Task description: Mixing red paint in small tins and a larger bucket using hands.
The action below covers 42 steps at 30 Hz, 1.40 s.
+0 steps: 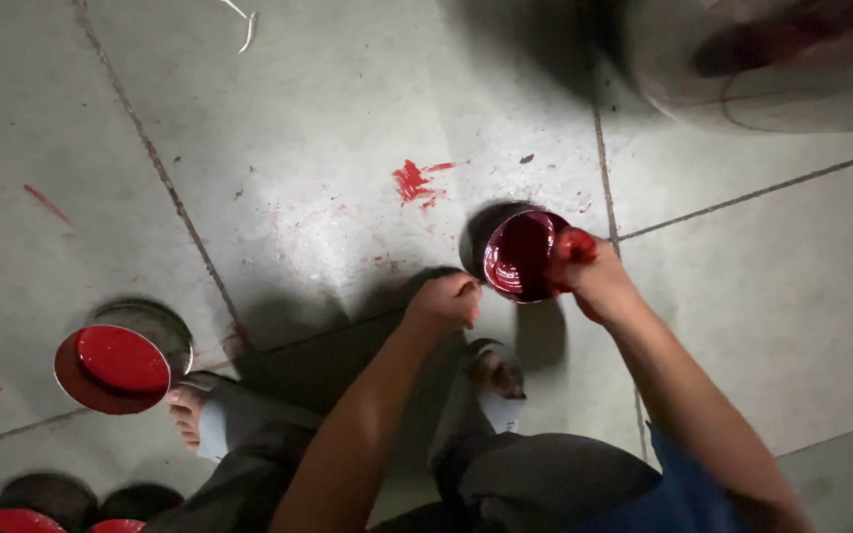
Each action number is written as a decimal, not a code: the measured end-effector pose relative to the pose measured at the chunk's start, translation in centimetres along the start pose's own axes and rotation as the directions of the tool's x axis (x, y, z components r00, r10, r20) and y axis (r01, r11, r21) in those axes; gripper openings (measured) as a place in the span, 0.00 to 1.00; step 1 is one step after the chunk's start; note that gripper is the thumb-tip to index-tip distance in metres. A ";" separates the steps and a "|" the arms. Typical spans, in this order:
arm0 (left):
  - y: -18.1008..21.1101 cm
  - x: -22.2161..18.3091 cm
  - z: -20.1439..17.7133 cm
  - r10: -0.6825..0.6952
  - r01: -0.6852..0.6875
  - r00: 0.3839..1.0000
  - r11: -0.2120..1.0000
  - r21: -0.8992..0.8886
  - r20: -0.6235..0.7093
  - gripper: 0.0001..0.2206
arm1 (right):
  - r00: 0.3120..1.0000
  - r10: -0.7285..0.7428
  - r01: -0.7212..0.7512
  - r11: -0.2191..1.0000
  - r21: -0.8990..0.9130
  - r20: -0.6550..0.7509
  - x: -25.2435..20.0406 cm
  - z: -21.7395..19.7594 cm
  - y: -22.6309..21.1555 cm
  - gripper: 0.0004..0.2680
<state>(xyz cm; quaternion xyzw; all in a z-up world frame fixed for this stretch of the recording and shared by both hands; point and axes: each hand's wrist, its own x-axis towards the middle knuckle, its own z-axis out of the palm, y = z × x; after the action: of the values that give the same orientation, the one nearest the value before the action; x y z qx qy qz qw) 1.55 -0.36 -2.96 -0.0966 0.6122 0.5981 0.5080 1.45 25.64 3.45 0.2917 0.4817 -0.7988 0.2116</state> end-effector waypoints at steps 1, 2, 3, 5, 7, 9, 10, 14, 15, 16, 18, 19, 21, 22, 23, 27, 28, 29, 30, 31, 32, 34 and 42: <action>0.2 -0.2 0.0 0.000 0.000 1.000 1.000 0.000 0.000 0.12 | 1.000 0.000 0.000 1.000 0.000 0.000 -0.4 1.1 -0.9 0.09; 0.5 -0.4 -0.1 -0.007 0.007 1.000 1.000 -0.008 -0.002 0.12 | 0.998 -0.004 -0.025 0.894 -0.448 -0.063 -0.7 2.3 -1.8 0.08; 0.8 -0.6 -0.1 -0.014 0.014 1.000 1.000 -0.016 -0.004 0.12 | 0.992 -0.038 -0.072 0.599 -0.798 -0.118 -1.1 3.4 -2.7 0.10; 1.2 -0.9 0.0 -0.016 0.016 1.000 1.000 -0.020 -0.011 0.12 | 0.997 -0.081 0.013 0.338 -0.941 -0.015 -1.2 3.4 -2.5 0.16; 1.3 -1.0 0.0 -0.021 0.020 1.000 0.999 -0.026 -0.021 0.12 | 0.991 -0.088 0.101 0.047 -0.994 0.097 -1.2 3.6 -2.2 0.21; 1.2 -0.8 0.0 -0.013 0.012 1.000 0.999 -0.044 -0.008 0.12 | 0.987 -0.067 0.136 -0.154 -0.979 0.147 -1.1 3.8 -1.8 0.21; 1.1 -0.8 0.0 -0.013 0.013 1.000 0.999 -0.043 -0.008 0.12 | 0.987 -0.067 0.136 -0.153 -0.979 0.148 -0.8 3.6 -1.5 0.21; 0.3 -0.5 -0.1 0.032 -0.031 0.999 0.999 -0.043 0.003 0.13 | 0.992 -0.037 0.105 -0.255 -0.961 0.118 0.4 3.6 -0.6 0.15; 0.0 -0.3 -0.1 0.041 -0.041 0.999 0.998 -0.054 0.008 0.12 | 0.997 -0.016 0.071 -0.279 -0.958 0.078 0.7 3.7 -0.4 0.13; 0.5 -0.5 -0.1 0.040 -0.040 0.999 0.998 -0.054 0.007 0.12 | 0.997 -0.015 0.071 -0.278 -0.958 0.079 1.0 3.7 -0.3 0.13; 1.5 -0.9 -0.1 0.006 -0.005 1.000 1.000 0.025 -0.016 0.12 | 0.999 0.038 0.017 -0.302 -0.953 0.006 1.5 3.6 0.0 0.07; 0.9 -0.6 -0.1 0.005 -0.005 1.000 1.000 0.024 -0.017 0.12 | 0.999 0.039 0.018 -0.302 -0.953 0.006 1.6 3.5 0.1 0.07; -0.2 0.1 0.0 0.014 -0.014 1.000 1.000 0.015 -0.019 0.12 | 0.999 0.034 0.035 -0.311 -0.950 0.025 1.9 3.3 0.2 0.08; 0.3 -0.1 0.0 0.014 -0.014 1.000 1.000 0.014 -0.019 0.12 | 0.999 0.035 0.035 -0.312 -0.949 0.025 1.9 3.2 0.3 0.08; 0.8 -0.4 0.0 0.002 -0.002 1.000 1.000 0.020 -0.019 0.12 | 0.999 0.040 0.024 -0.314 -0.949 0.012 2.0 3.2 0.4 0.07; 1.0 -0.6 0.0 0.016 -0.015 1.000 1.000 0.022 -0.017 0.12 | 1.000 0.002 0.026 -0.302 -0.953 0.026 2.1 2.1 1.2 0.07; 0.9 -0.5 0.0 0.015 -0.015 1.000 1.000 0.023 -0.016 0.12 | 1.000 0.002 0.025 -0.300 -0.953 0.026 1.8 2.1 1.0 0.07; 0.8 -0.5 -0.1 0.002 -0.002 1.000 1.000 -0.016 -0.002 0.12 | 0.999 0.004 0.043 -0.298 -0.953 0.044 1.5 2.1 0.9 0.08; 0.7 -0.4 -0.1 -0.011 0.012 1.000 0.998 -0.056 0.013 0.12 | 0.998 0.007 0.061 -0.296 -0.953 0.062 1.2 2.1 0.9 0.10; 0.8 -0.5 -0.2 -0.012 0.013 1.000 0.998 -0.057 0.012 0.12 | 0.998 0.009 0.063 -0.297 -0.953 0.063 0.2 2.8 -0.1 0.10; 1.0 -0.6 -0.3 -0.026 0.027 1.000 0.998 -0.050 0.014 0.12 | 0.989 -0.055 0.119 -0.224 -0.967 0.135 -0.7 3.4 -1.0 0.15; 1.0 -0.6 -0.3 -0.041 0.041 0.999 0.998 -0.046 0.018 0.12 | 0.973 -0.123 0.177 -0.155 -0.972 0.197 -2.7 4.4 -2.7 0.22; 0.7 -0.2 -0.2 -0.012 0.012 1.000 1.000 0.013 0.009 0.11 | 0.699 -0.354 0.511 -0.361 -0.780 0.621 -7.4 4.0 -4.4 0.23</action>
<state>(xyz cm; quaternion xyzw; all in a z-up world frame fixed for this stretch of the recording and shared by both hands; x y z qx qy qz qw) 1.07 -0.42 -2.41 -0.0944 0.6131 0.5915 0.5151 3.14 24.44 12.73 -0.2184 0.9549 -0.1946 0.0511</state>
